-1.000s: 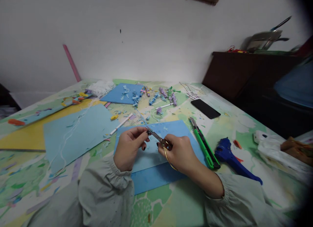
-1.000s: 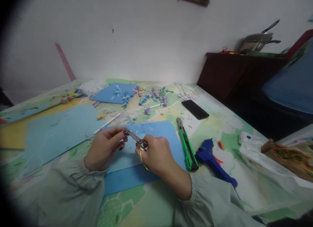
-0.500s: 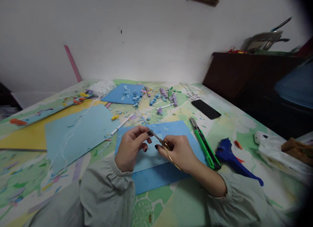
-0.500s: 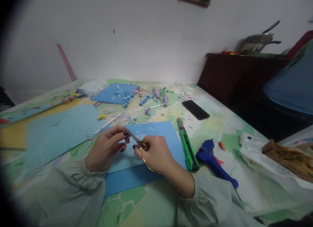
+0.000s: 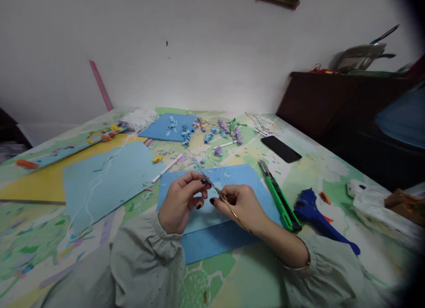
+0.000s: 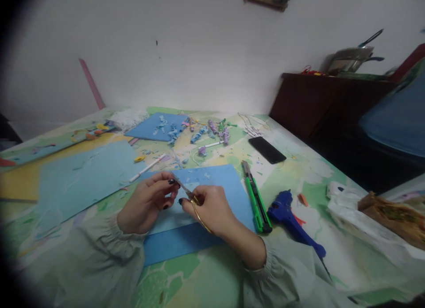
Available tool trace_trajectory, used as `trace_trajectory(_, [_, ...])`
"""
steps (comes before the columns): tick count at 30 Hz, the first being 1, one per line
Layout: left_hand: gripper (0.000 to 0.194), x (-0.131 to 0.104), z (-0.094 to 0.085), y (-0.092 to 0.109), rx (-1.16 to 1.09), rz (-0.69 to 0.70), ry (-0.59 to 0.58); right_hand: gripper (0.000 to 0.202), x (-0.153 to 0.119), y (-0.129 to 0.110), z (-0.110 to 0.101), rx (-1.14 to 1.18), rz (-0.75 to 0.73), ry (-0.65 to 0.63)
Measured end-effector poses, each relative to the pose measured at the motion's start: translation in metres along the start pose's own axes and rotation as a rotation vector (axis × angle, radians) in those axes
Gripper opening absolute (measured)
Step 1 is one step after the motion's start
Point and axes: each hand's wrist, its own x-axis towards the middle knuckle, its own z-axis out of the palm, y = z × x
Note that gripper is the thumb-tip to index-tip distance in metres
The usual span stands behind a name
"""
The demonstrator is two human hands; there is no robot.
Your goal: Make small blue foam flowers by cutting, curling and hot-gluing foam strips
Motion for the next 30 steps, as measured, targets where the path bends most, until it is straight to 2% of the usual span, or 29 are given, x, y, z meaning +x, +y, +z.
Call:
trace_trajectory(5, [0.014, 0.0013, -0.0004, 0.0002, -0.022, -0.033, -0.012, 0.024, 0.0006, -0.0005, 0.0001, 0.063, 0.036, -0.042])
trace_trajectory(14, [0.014, -0.0008, 0.0006, -0.0004, -0.014, -0.038, -0.027, 0.032, -0.0003, -0.0014, 0.0017, 0.033, 0.001, -0.021])
trace_trajectory(30, [0.014, 0.0004, -0.0005, -0.0005, -0.005, -0.029, -0.030, 0.028, -0.0002, 0.0020, 0.0006, 0.019, 0.017, -0.040])
